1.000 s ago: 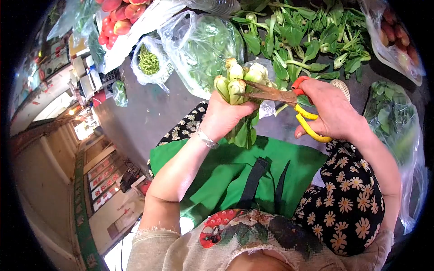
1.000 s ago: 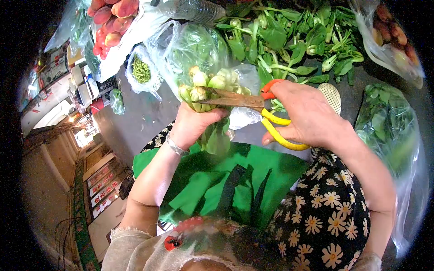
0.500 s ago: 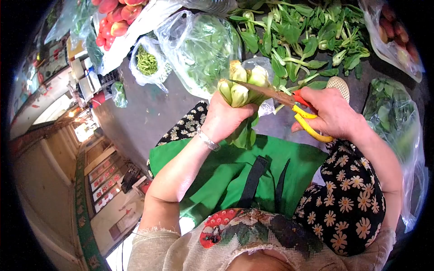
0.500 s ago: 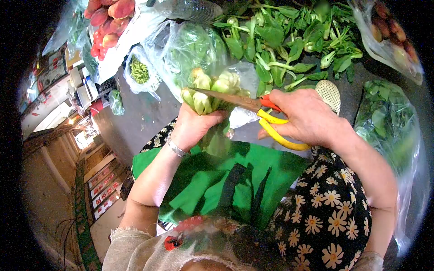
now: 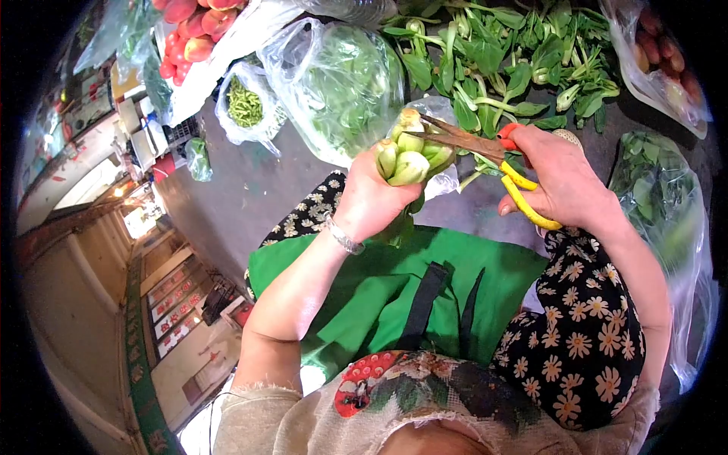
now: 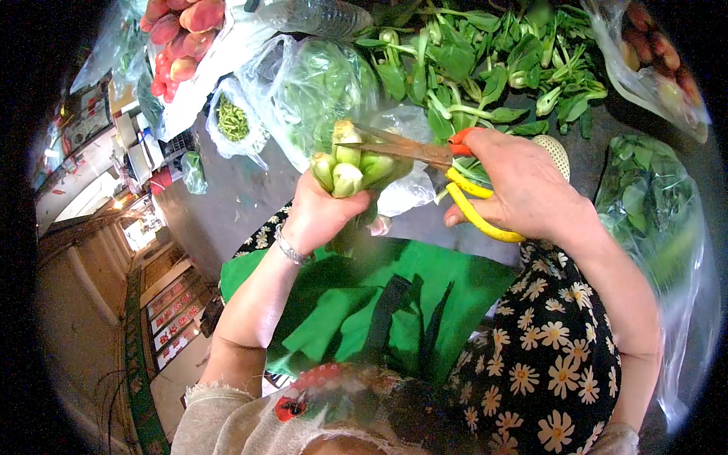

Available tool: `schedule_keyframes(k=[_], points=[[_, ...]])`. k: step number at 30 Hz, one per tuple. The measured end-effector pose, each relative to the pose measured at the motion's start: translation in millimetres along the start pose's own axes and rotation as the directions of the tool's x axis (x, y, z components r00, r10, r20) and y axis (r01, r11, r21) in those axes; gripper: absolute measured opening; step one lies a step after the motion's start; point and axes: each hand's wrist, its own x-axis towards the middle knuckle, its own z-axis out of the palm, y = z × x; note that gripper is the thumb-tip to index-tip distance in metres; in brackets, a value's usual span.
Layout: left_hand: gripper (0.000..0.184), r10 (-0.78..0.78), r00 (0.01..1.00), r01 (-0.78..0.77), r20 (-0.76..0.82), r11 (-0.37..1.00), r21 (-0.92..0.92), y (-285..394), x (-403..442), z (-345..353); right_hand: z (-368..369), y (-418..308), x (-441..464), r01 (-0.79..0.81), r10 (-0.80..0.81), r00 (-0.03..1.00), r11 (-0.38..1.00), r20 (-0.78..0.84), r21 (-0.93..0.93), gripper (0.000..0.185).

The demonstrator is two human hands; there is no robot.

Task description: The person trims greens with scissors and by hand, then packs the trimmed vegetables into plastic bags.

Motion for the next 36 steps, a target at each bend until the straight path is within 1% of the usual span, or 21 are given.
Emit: schedule_keyframes(k=[2,4,6,8,9,10,11,15,17,18,20,22,23,24,26,27,28,30,32,34,36], points=[[0.031,0.019,1.000,-0.019,0.004,0.999,0.032,-7.4,1.1,0.9,-1.2,-1.1,0.8,0.032,-0.032,0.999,0.999,-0.001,-0.024,0.087],[0.033,0.101,0.995,-0.099,-0.014,0.988,0.123,-17.9,3.5,2.0,0.2,-0.1,0.8,0.040,-0.040,0.999,0.999,0.001,-0.024,0.086],[0.034,0.134,0.991,-0.127,-0.030,0.978,0.168,-24.2,5.0,1.5,-2.6,-2.5,0.6,0.046,-0.046,0.999,0.999,0.004,-0.024,0.085],[0.035,0.167,0.985,-0.153,-0.046,0.965,0.212,-24.4,5.1,-1.1,-9.5,-9.5,0.2,-0.002,0.004,0.997,1.000,0.083,-0.026,0.073],[0.034,0.174,0.984,-0.158,-0.029,0.942,0.296,-21.6,4.5,-3.2,-11.7,-12.2,0.3,-0.002,0.005,0.996,1.000,0.085,-0.025,0.073],[0.034,0.181,0.983,-0.163,-0.012,0.911,0.378,-19.5,4.4,-4.7,-13.5,-14.5,0.5,-0.054,0.055,0.990,0.998,0.131,-0.012,0.071],[0.034,0.179,0.984,-0.162,-0.012,0.911,0.378,-18.4,5.1,-4.9,-14.0,-14.9,0.3,-0.105,0.103,0.979,0.995,0.177,-0.002,0.069],[0.034,0.150,0.989,-0.135,-0.004,0.903,0.408,-18.8,5.7,-6.6,-11.1,-11.4,0.1,-0.101,0.110,0.975,0.994,0.193,-0.052,0.066],[0.034,0.157,0.988,-0.145,0.003,0.898,0.414,-20.5,6.3,-6.5,-10.9,-9.4,1.2,-0.215,0.202,0.941,0.976,0.270,0.018,0.066],[0.033,0.154,0.988,-0.143,0.003,0.912,0.385,-21.9,6.8,-5.6,-9.4,-7.6,1.8,-0.215,0.202,0.942,0.977,0.270,0.018,0.066],[0.033,0.149,0.989,-0.139,0.001,0.925,0.354,-19.7,6.2,-4.4,-5.4,-4.2,2.1,-0.245,0.210,0.946,0.962,0.246,0.120,0.067],[0.038,0.053,0.999,-0.054,0.010,0.995,0.081,-10.5,5.3,-5.7,-9.6,-6.9,0.7,-0.231,0.200,0.951,0.966,0.234,0.118,0.068],[0.036,0.063,0.998,-0.059,-0.013,0.982,0.177,-13.4,7.1,-6.9,-11.3,-8.9,0.9,-0.219,0.190,0.957,0.969,0.221,0.117,0.070],[0.036,0.059,0.998,-0.055,-0.018,0.982,0.178,-14.4,8.3,-7.9,-11.5,-11.3,0.4,-0.215,0.185,0.957,0.969,0.224,0.119,0.070],[0.036,0.090,0.996,-0.088,0.010,0.942,0.324,-17.3,9.7,-8.0,-9.5,-14.8,-2.3,-0.116,0.104,0.990,0.985,0.099,0.128,0.073],[0.036,0.090,0.996,-0.089,0.010,0.942,0.323,-17.4,9.2,-7.8,-5.9,-10.8,-3.0,-0.052,0.043,0.995,0.994,0.086,0.099,0.081],[0.036,0.137,0.991,-0.128,-0.001,0.930,0.344,-17.5,8.2,-7.5,-2.6,-7.8,-3.0,-0.052,0.044,0.995,0.994,0.087,0.099,0.081],[0.037,0.183,0.983,-0.166,-0.011,0.916,0.366,-18.6,7.8,-7.5,1.9,-4.1,-2.6,0.106,-0.106,0.994,0.994,0.028,-0.003,0.082],[0.038,0.260,0.965,-0.210,-0.041,0.857,0.471,-21.5,8.1,-6.6,0.2,-6.2,-3.3,0.098,-0.098,0.994,0.995,0.044,-0.006,0.082],[0.037,0.241,0.970,-0.198,-0.031,0.858,0.473,-15.7,6.2,-5.8,-3.8,-10.2,-2.1,0.090,-0.090,0.994,0.996,0.063,-0.011,0.082],[0.037,0.225,0.974,-0.188,-0.020,0.857,0.479,-13.5,5.4,-5.2,-7.6,-15.4,0.5,0.031,-0.032,0.986,0.999,0.163,0.010,0.079]])
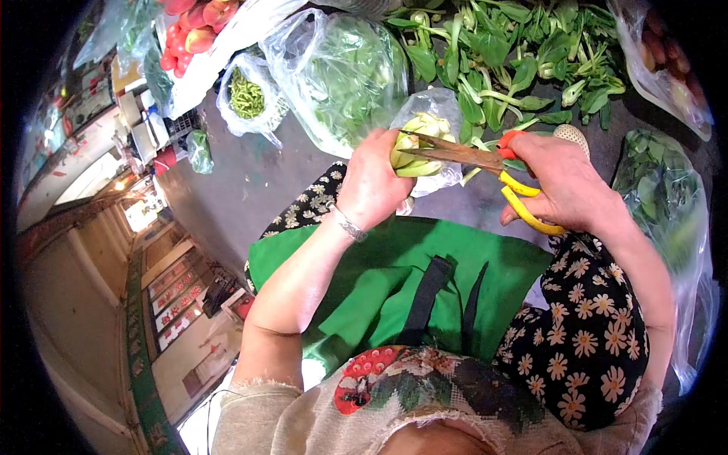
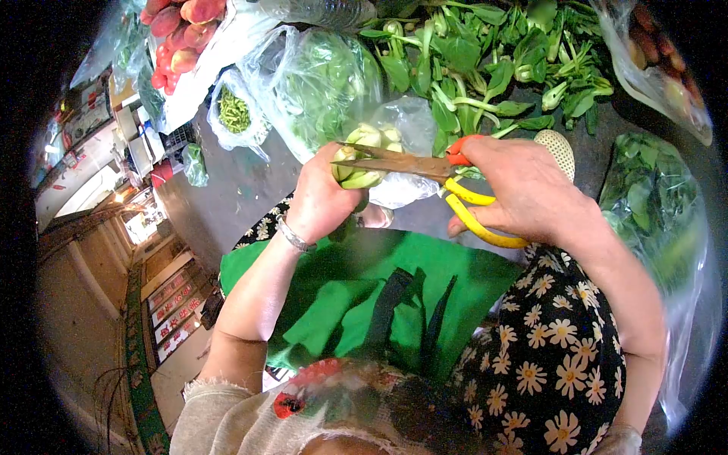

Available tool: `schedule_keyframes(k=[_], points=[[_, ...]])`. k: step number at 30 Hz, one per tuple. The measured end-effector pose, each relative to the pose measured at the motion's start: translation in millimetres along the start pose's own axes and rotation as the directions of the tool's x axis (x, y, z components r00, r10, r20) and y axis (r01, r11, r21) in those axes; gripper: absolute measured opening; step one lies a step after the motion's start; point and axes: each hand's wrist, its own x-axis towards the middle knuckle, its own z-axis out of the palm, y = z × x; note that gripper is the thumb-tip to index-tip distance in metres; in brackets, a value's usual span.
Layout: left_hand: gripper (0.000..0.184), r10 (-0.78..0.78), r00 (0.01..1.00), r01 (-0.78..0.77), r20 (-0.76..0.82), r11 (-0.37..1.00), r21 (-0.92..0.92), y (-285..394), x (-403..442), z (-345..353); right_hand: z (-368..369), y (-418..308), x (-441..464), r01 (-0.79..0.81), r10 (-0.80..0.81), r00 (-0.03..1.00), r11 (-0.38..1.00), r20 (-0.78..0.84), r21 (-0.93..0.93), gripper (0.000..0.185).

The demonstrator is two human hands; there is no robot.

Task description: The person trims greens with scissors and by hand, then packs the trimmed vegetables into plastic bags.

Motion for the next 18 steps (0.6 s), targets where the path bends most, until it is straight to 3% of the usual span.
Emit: schedule_keyframes(k=[3,6,8,12,15,18], points=[[0.037,-0.012,1.000,0.013,0.018,0.999,-0.041,-1.2,-0.7,1.3,-1.2,-2.9,1.9,-0.072,0.070,0.993,0.997,0.100,0.013,0.079],[0.038,-0.032,0.999,0.032,0.026,0.999,-0.018,-0.4,-0.1,3.6,7.2,-0.2,1.3,-0.060,0.052,0.997,0.991,0.063,0.120,0.079],[0.040,-0.116,0.990,0.127,0.082,0.980,-0.151,1.4,-1.3,5.9,7.6,0.6,3.3,-0.061,0.052,0.996,0.991,0.077,0.122,0.080],[0.041,-0.108,0.990,0.119,0.094,0.986,-0.117,3.0,-1.9,3.9,-5.2,-8.8,6.0,-0.063,0.056,0.991,0.997,0.125,0.053,0.077],[0.039,-0.103,0.989,0.119,0.103,0.978,-0.171,-2.5,-2.5,7.9,1.6,-0.4,4.3,0.043,-0.043,0.999,0.999,0.007,0.019,0.075],[0.040,-0.067,0.994,0.082,0.091,0.984,-0.160,-9.8,-3.5,14.1,0.6,-4.4,3.3,0.001,-0.002,0.999,1.000,0.040,0.024,0.072]])
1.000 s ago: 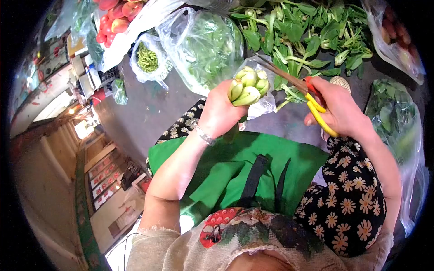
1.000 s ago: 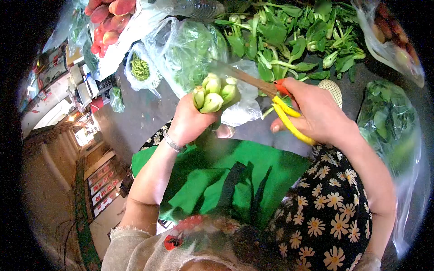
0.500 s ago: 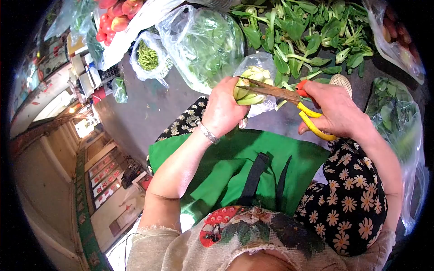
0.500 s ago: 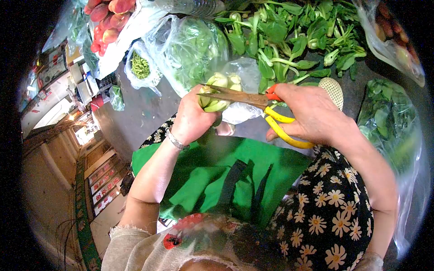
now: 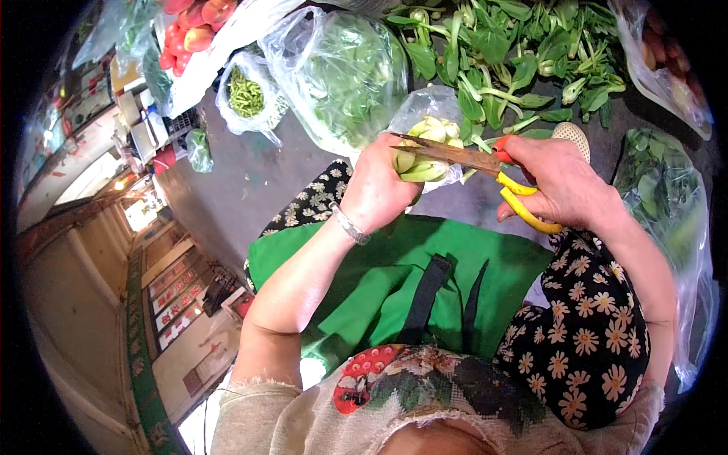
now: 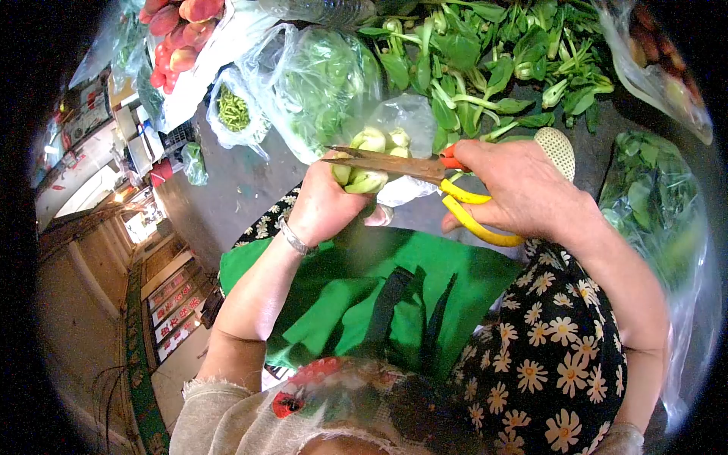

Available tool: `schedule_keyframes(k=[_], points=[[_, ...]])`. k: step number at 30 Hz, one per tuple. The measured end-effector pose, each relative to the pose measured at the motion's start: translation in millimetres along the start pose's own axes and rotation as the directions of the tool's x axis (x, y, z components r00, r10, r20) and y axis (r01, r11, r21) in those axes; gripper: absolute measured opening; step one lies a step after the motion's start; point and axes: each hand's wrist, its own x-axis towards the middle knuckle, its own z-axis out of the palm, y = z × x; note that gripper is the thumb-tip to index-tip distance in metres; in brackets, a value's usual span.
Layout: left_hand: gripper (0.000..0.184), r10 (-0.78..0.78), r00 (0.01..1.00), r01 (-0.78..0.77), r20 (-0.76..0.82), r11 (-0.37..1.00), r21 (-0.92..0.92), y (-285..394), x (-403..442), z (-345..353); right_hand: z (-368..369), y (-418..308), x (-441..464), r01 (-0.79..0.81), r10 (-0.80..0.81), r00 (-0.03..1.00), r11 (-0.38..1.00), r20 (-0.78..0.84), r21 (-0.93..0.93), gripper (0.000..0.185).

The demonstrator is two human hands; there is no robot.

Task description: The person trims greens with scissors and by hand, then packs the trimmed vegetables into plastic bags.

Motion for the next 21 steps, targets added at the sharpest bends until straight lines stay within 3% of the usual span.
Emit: schedule_keyframes(k=[3,7,8,9,10,12,13,15,17,21], points=[[0.041,0.015,1.000,-0.015,-0.003,1.000,-0.018,-2.8,0.1,0.1,-1.9,1.1,1.1,-0.044,0.046,0.996,0.999,0.078,-0.025,0.069],[0.036,-0.019,1.000,0.019,0.000,0.998,-0.061,9.2,-0.2,-4.9,5.5,8.4,-2.3,-0.038,0.040,0.997,0.998,0.063,-0.042,0.061],[0.037,-0.032,0.999,0.032,-0.002,0.997,-0.069,11.4,0.3,-6.4,15.6,18.5,-2.7,-0.112,0.117,0.993,0.961,-0.005,0.253,0.057],[0.040,-0.078,0.996,0.086,0.050,0.980,-0.180,14.2,0.6,-10.7,18.2,22.2,-0.7,-0.154,0.208,0.977,0.835,-0.045,0.528,0.053],[0.042,-0.118,0.988,0.143,0.105,0.947,-0.288,15.4,1.2,-14.7,8.8,22.6,0.2,-0.330,0.393,0.918,0.680,0.054,0.654,0.048],[0.055,-0.062,0.972,0.203,0.225,0.704,-0.681,11.9,3.5,-14.2,3.6,37.0,8.5,-0.402,0.491,0.849,0.839,-0.193,0.368,0.047],[0.055,-0.058,0.970,0.220,0.238,0.636,-0.740,17.7,3.3,-18.0,6.7,47.2,8.1,-0.398,0.485,0.852,0.845,-0.197,0.358,0.047],[0.056,-0.048,0.969,0.227,0.243,0.559,-0.798,21.8,2.8,-24.1,20.8,74.5,1.7,-0.466,0.425,0.760,0.884,-0.491,0.045,0.047],[0.052,-0.087,0.956,0.293,0.282,0.376,-0.879,21.9,2.5,-28.6,22.5,88.0,-9.3,-0.538,0.480,0.747,0.843,-0.460,0.005,0.049],[0.049,-0.078,0.953,0.303,0.293,0.254,-0.918,22.6,1.5,-30.9,30.4,139.1,-32.2,-0.672,0.583,0.692,0.736,-0.426,-0.084,0.047]])
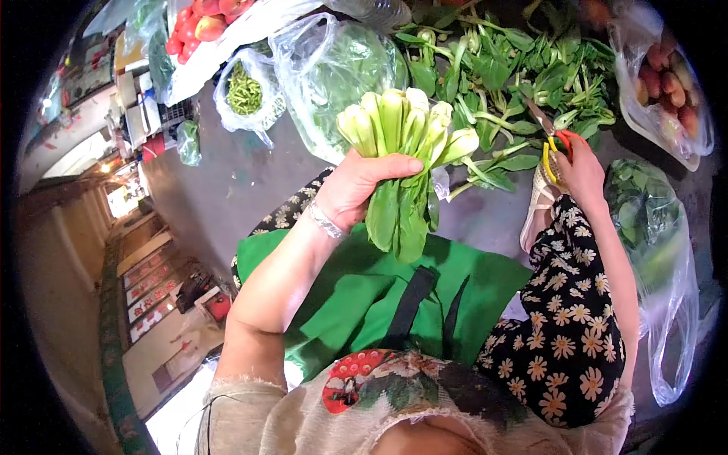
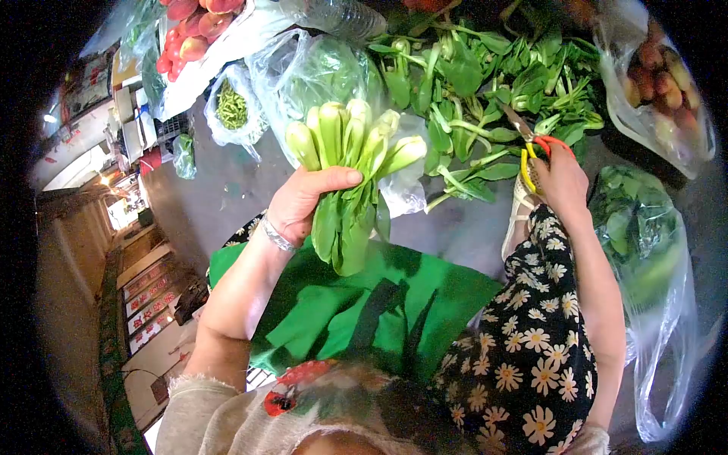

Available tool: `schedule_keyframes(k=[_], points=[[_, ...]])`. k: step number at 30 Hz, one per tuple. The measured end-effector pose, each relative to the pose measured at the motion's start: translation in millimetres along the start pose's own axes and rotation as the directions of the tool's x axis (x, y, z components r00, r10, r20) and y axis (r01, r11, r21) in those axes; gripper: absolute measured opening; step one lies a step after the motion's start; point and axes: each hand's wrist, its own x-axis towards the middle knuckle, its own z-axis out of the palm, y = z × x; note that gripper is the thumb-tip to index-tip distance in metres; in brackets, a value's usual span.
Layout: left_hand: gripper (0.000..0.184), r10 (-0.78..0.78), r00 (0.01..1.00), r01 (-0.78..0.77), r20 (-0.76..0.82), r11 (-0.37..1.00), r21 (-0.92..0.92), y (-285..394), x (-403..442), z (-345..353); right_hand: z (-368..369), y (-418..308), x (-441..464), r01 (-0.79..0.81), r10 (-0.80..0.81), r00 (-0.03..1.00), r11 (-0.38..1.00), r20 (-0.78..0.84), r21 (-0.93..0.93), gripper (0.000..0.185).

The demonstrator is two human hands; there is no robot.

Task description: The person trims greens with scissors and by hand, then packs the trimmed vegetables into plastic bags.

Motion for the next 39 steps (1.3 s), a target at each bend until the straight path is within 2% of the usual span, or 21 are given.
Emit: schedule_keyframes(k=[3,4,5,6,7,9,11,13,14,15,19,21,23,24,25,27,29,31,35,37,39], points=[[0.048,-0.020,1.000,0.020,0.017,1.000,-0.004,1.2,-0.6,0.5,3.8,19.8,1.1,0.048,-0.055,0.988,0.998,-0.142,-0.050,0.044],[0.047,-0.001,1.000,0.001,0.013,1.000,-0.003,0.7,-0.9,3.1,-17.3,0.5,-0.1,0.024,-0.025,0.999,0.999,-0.033,-0.047,0.049],[0.047,0.000,1.000,0.000,0.017,1.000,-0.006,0.9,-0.8,5.2,-29.5,-14.9,-1.3,0.023,-0.025,0.999,0.998,-0.035,-0.051,0.049],[0.047,0.002,1.000,-0.001,0.020,1.000,-0.010,0.9,-0.6,7.4,-39.1,-28.7,-2.3,0.099,-0.127,0.982,0.977,0.142,0.191,0.053],[0.047,0.003,1.000,-0.002,0.023,1.000,-0.013,1.2,-0.5,10.1,-47.4,-44.8,-4.1,0.122,-0.263,0.922,0.894,0.285,0.431,0.058],[0.048,0.031,0.999,-0.031,0.016,0.999,0.017,1.7,0.1,18.3,-60.7,-91.8,-10.7,-0.078,-0.461,0.697,0.713,0.550,0.697,0.073],[0.048,0.058,0.998,-0.058,0.015,0.997,0.047,-1.0,2.7,29.7,-45.4,-123.8,-16.3,-0.115,-0.699,0.588,0.425,0.407,0.898,0.084],[0.050,0.234,0.971,-0.238,0.043,0.959,0.155,-6.5,6.1,42.8,-45.6,-150.1,-21.1,-0.291,-0.723,0.609,0.177,0.325,0.940,0.097],[0.051,0.290,0.956,-0.291,0.034,0.937,0.195,-9.4,7.5,47.9,-48.0,-159.9,-22.5,-0.280,-0.678,0.674,0.134,0.294,0.951,0.105],[0.058,0.221,0.973,-0.231,0.074,0.951,0.203,-7.5,4.9,50.4,-51.6,-167.7,-24.2,-0.322,-0.642,0.716,0.044,0.274,0.946,0.111],[0.080,0.296,0.940,-0.312,0.168,0.947,0.077,-5.3,4.5,70.2,-54.3,-174.2,-25.6,-0.323,-0.609,0.731,0.090,0.308,0.942,0.112],[0.088,0.300,0.929,-0.312,0.218,0.950,0.023,-4.7,1.9,77.1,-57.4,-174.5,-27.0,-0.259,-0.544,0.778,0.179,0.315,0.949,0.096],[0.096,0.413,0.854,-0.433,0.315,0.901,-0.008,-0.7,-7.9,87.1,-62.8,-167.8,-21.2,-0.244,-0.550,0.791,0.119,0.269,0.962,0.074],[0.094,0.341,0.864,-0.362,0.370,0.932,-0.011,4.7,-19.0,89.2,-68.7,-166.8,-25.6,-0.208,-0.484,0.854,0.021,0.192,0.978,0.056],[0.085,0.315,0.859,-0.304,0.404,0.948,-0.093,8.7,-20.7,88.5,-71.1,-154.1,-20.9,-0.397,-0.520,0.801,-0.091,0.296,0.913,0.055],[0.070,0.237,0.865,-0.247,0.442,0.968,-0.037,23.9,-29.8,72.0,-73.1,-133.3,-20.5,-0.425,-0.509,0.834,-0.345,0.213,0.837,0.055],[0.065,0.262,0.869,-0.291,0.420,0.957,0.006,34.2,-34.0,66.6,-85.4,-114.7,-25.1,-0.442,-0.619,0.782,-0.476,0.067,0.760,0.066],[0.063,0.308,0.884,-0.373,0.351,0.918,0.132,34.3,-32.3,66.8,-103.3,-106.9,-42.6,-0.411,-0.599,0.800,-0.574,-0.022,0.708,0.072],[0.054,0.217,0.930,-0.288,0.296,0.931,0.223,20.5,-25.7,74.1,-143.6,-92.5,-101.2,-0.270,-0.503,0.858,-0.620,-0.109,0.737,0.080],[0.052,0.221,0.914,-0.316,0.341,0.915,0.253,12.3,-25.8,81.7,-184.3,-98.9,-158.0,-0.036,-0.369,0.916,-0.468,-0.158,0.883,0.091],[0.048,0.216,0.910,-0.322,0.354,0.906,0.275,4.1,-28.0,92.4,-214.1,-77.2,-208.7,0.195,-0.261,0.918,-0.357,-0.298,0.913,0.095]])
